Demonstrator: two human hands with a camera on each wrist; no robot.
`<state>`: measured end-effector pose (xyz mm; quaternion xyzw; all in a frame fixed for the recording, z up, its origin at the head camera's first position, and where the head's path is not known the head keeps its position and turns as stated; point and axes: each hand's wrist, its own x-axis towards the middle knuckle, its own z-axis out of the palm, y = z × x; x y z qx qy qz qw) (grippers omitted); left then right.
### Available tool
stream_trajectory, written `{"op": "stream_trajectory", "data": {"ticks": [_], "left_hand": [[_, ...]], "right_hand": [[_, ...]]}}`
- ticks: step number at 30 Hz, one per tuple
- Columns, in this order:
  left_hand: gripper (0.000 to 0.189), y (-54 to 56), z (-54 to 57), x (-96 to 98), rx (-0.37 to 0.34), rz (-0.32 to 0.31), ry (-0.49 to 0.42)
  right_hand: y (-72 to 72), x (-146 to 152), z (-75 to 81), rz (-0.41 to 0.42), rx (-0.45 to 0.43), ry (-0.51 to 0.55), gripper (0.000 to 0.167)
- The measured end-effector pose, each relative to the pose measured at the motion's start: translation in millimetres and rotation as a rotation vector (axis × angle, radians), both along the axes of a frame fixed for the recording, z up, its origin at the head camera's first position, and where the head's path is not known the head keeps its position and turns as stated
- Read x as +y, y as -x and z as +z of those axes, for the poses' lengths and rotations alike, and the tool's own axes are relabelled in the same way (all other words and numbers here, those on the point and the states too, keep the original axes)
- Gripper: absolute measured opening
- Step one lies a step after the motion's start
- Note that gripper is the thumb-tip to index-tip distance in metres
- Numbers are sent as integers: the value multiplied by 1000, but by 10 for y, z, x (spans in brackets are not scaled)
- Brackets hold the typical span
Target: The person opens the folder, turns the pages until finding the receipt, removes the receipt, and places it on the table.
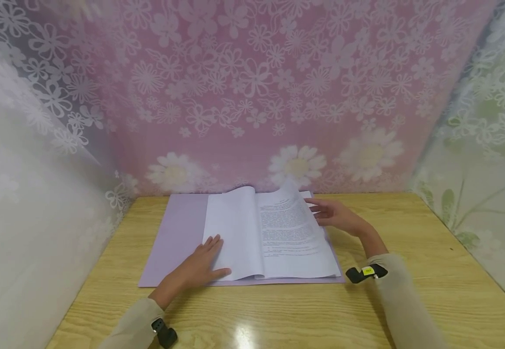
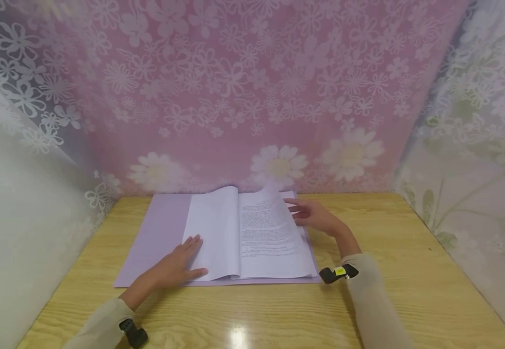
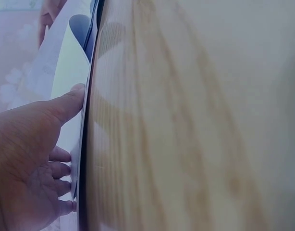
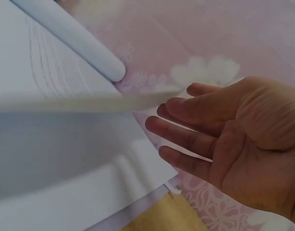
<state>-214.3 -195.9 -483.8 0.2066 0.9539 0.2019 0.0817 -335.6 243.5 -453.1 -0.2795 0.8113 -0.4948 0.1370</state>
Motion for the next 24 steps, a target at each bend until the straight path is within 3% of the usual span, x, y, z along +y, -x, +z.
{"op": "stream_trajectory", "data": {"ticks": [9,16,24], "left_hand": [[92,7,2,-5,0,-9,-13],[94,10,-43,-7,2,1,-15],[94,0,-19,-15,8,8,-29]], "right_hand": [[-85,-92,124,52,-30,-20,84],[-153,-214,161,98,-24,-66,87],[-217,-436,170,155,2,-121,90]]}}
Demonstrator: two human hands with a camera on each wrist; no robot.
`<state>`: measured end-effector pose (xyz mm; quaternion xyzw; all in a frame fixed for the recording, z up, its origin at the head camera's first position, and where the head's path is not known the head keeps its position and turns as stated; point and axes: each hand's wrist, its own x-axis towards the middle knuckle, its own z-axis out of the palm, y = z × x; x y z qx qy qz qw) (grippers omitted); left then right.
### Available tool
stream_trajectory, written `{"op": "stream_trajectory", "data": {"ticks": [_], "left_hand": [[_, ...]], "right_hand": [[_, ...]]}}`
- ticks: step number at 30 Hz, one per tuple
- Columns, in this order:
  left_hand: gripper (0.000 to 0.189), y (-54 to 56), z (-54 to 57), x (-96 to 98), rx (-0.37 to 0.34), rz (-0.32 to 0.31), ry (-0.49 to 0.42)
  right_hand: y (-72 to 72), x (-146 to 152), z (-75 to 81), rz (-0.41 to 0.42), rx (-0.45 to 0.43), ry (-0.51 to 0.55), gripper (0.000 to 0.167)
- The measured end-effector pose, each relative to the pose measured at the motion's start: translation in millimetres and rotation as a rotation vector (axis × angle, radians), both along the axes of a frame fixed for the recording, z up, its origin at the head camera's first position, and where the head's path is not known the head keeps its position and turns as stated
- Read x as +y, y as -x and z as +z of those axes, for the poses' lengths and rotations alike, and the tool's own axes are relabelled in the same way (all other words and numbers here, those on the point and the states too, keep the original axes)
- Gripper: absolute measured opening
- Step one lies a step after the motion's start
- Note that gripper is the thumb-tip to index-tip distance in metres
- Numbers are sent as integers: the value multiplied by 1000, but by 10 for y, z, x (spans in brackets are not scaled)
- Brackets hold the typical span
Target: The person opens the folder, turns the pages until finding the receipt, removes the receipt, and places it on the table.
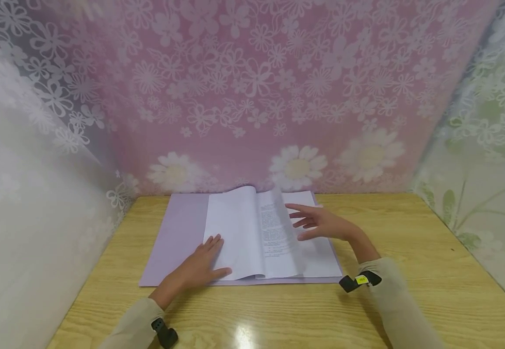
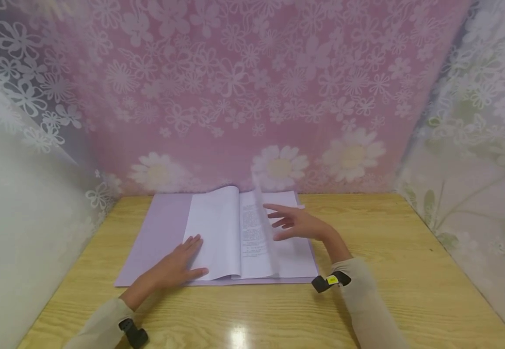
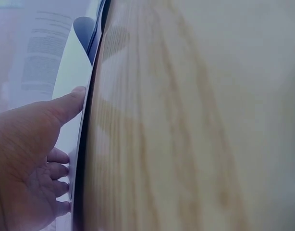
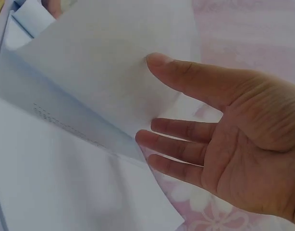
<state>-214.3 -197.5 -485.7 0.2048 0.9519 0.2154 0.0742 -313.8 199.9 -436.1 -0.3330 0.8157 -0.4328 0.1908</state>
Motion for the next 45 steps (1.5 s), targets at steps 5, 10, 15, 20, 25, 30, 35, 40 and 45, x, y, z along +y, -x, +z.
{"op": "stream_trajectory", "data": {"ticks": [5,10,15,20,25,30,35,40,45], "left_hand": [[93,-1,30,3,-6,2,-21],[93,-1,23,-3,-7,8,-23],[92,1,10,-12,-10,18,-38],[85,10,15,-16,-15,33,-76],[66,30,24,-15,-32,63,-169],[65,26,34,-18,-60,108,-234],[72,10,27,-21,-54,120,-226],[76,18,14,-12,-37,96,-217],[78,26,4,-15,-46,98,-199]], "right_hand": [[-47,-120,2,19,35,-39,90],[-64,-206,-42,16,62,-76,90],[-98,-276,-91,21,98,-100,87],[-139,-360,-133,33,124,-104,85],[-179,-426,-170,19,154,-152,82],[-250,-501,-161,2,163,-191,80],[-312,-615,-189,2,180,-171,78],[-360,-738,-250,-3,185,-139,74],[-394,-845,-301,-13,215,-130,73]]}}
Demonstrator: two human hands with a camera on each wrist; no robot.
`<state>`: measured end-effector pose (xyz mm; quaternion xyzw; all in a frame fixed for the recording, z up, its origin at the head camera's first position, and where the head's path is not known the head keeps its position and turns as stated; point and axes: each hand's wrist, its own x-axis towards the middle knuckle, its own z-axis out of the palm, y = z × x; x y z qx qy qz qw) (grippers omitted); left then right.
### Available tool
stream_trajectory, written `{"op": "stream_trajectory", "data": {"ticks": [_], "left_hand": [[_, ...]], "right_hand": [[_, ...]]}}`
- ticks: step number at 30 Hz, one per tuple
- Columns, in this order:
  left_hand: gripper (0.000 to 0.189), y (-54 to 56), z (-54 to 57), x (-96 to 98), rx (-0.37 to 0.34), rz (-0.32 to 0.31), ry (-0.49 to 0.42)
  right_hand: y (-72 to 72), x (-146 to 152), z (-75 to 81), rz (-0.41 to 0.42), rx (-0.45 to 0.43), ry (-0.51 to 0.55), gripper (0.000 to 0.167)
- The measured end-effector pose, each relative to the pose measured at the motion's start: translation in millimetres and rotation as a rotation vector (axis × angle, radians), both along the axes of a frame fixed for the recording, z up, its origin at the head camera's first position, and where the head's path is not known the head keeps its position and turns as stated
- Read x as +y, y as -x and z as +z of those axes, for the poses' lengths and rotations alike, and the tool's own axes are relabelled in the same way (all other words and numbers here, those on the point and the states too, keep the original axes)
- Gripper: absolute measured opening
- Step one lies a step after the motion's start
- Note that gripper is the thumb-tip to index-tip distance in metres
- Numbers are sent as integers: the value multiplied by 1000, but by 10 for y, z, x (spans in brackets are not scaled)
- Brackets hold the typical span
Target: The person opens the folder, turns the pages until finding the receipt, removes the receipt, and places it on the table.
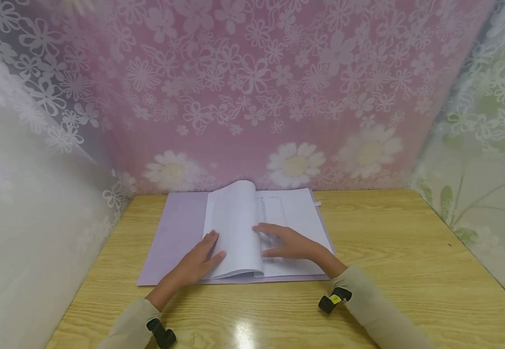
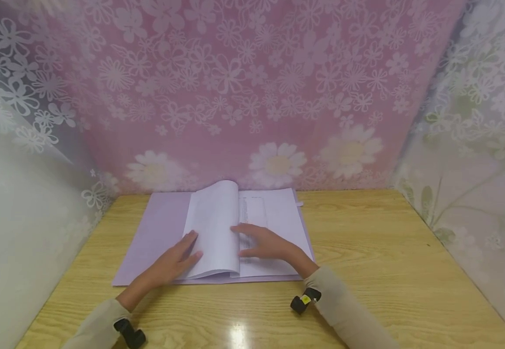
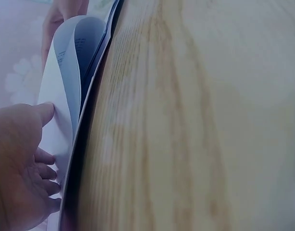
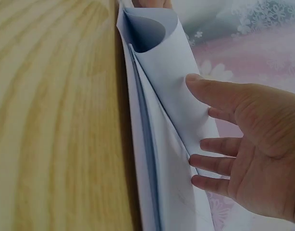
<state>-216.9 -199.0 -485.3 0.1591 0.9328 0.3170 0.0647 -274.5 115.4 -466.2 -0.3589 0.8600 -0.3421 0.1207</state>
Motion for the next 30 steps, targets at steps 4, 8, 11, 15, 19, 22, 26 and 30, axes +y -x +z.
{"op": "stream_trajectory", "data": {"ticks": [4,8,11,15,19,22,26,30], "left_hand": [[79,-7,3,-1,6,-2,13],[82,-28,21,11,20,-10,38],[85,-41,33,32,41,-28,73],[86,-46,20,52,57,-51,122],[85,-48,-18,54,63,-54,165],[85,-53,-18,60,66,-53,178],[84,-55,6,67,64,-57,174],[85,-33,6,63,60,-68,197]], "right_hand": [[-32,-57,-13,-3,10,-7,74],[-60,-98,-26,-15,15,-29,73],[-70,-115,-33,-23,27,-41,72],[-90,-122,-10,-20,40,-51,70],[-110,-134,17,-15,46,-59,68],[-116,-138,26,-14,47,-57,68],[-112,-138,23,-15,53,-56,67],[-88,-121,42,-10,66,-62,69]]}}
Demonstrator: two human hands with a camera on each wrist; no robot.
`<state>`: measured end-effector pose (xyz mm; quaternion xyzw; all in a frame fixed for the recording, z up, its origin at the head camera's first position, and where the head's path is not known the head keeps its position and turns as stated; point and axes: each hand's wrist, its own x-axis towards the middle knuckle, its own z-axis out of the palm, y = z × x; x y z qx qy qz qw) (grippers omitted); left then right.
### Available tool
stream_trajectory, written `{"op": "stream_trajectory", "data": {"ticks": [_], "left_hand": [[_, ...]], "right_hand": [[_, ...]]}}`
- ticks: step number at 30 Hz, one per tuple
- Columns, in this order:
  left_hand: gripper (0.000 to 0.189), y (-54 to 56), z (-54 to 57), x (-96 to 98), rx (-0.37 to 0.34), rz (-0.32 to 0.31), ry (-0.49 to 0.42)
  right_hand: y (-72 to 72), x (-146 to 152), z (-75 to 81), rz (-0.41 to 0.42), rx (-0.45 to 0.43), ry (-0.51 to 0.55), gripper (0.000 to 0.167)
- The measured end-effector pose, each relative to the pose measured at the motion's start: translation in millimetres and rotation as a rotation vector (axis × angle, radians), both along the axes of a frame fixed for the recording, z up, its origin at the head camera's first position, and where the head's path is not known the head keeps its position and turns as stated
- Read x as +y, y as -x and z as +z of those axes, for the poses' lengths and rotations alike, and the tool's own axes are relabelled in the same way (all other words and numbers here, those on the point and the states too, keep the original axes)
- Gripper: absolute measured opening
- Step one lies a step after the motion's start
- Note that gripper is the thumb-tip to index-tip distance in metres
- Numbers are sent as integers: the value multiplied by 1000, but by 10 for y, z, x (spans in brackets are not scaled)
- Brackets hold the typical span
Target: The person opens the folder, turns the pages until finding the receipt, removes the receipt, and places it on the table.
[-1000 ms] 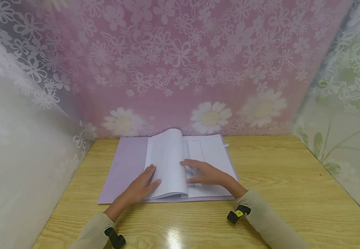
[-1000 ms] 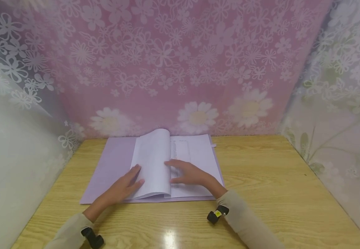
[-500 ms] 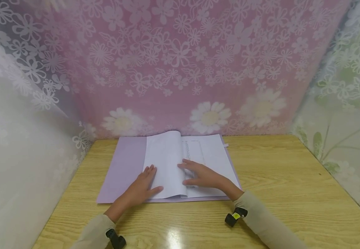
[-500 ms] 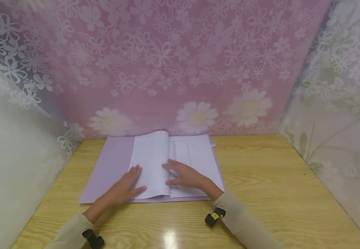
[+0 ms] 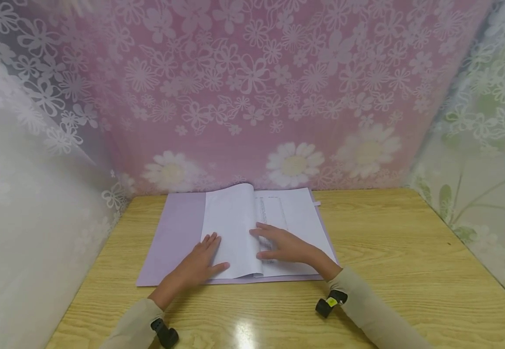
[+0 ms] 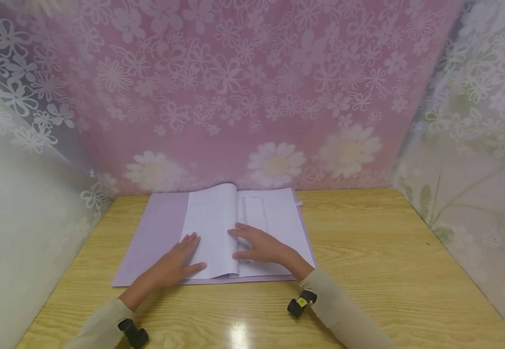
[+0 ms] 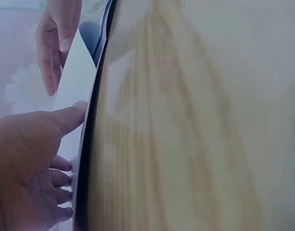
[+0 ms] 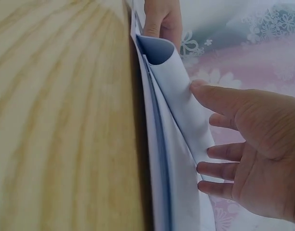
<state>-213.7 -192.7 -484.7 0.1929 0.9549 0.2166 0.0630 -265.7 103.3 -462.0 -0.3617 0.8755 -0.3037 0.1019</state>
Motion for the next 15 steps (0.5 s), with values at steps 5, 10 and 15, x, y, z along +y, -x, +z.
{"op": "stream_trajectory", "data": {"ticks": [5,10,15], "left_hand": [[85,37,35,-31,-40,-16,25],[85,59,125,-63,-91,-24,16],[86,85,201,-81,-129,-26,27]], "right_hand": [[121,85,141,-35,1,4,71],[367,305,340,-110,41,27,72],[653,600,431,-213,33,38,74]]}}
